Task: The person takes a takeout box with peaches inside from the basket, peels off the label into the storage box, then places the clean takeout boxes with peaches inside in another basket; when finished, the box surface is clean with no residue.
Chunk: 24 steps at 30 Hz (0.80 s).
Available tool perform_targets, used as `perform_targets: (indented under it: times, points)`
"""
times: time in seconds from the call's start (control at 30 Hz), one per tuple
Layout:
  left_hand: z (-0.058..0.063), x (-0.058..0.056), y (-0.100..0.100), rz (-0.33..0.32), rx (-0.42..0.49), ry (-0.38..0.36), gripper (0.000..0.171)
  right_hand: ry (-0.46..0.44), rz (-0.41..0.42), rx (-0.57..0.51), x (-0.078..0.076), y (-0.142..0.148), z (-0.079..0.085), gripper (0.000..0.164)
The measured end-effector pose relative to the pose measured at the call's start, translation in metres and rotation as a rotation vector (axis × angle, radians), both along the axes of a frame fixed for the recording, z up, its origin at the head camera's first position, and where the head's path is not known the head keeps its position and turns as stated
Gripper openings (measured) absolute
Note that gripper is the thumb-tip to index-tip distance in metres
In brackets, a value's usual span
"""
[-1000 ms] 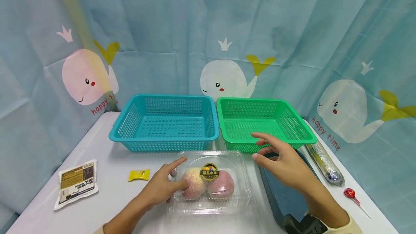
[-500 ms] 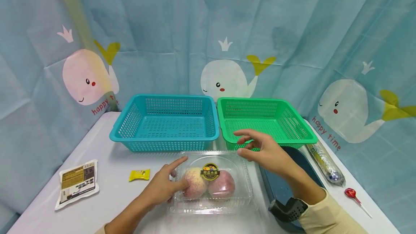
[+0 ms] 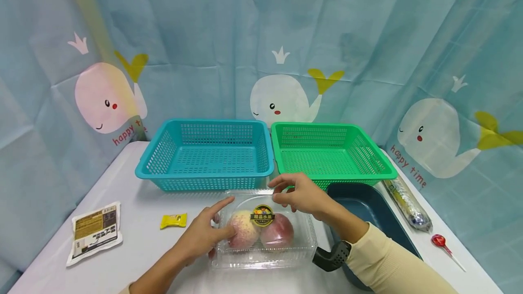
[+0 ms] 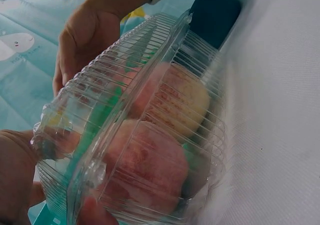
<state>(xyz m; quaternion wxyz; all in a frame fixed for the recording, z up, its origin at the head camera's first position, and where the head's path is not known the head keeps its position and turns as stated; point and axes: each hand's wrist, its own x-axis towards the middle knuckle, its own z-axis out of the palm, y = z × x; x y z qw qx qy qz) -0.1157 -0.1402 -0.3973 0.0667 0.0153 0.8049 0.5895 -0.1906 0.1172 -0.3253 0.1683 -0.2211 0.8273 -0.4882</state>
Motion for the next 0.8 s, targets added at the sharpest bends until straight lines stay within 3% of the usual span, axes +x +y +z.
perform_targets:
  times: [0.33, 0.5, 0.6, 0.8]
  points:
    - [0.0, 0.0, 0.0, -0.004, 0.01, -0.017, 0.073, -0.022, 0.043, 0.08, -0.002, -0.02, -0.01, 0.021]
    - [0.001, 0.001, 0.0, -0.014, 0.02, -0.029, 0.073, -0.013, 0.021, 0.106, -0.001, -0.025, -0.012, 0.012]
    - [0.002, 0.001, -0.001, -0.027, 0.027, -0.032, 0.074, 0.028, -0.004, 0.14, 0.0, -0.028, -0.015, 0.007]
    - [0.002, 0.0, -0.002, -0.041, 0.027, -0.044, 0.074, 0.18, -0.033, 0.215, 0.004, -0.03, -0.021, 0.014]
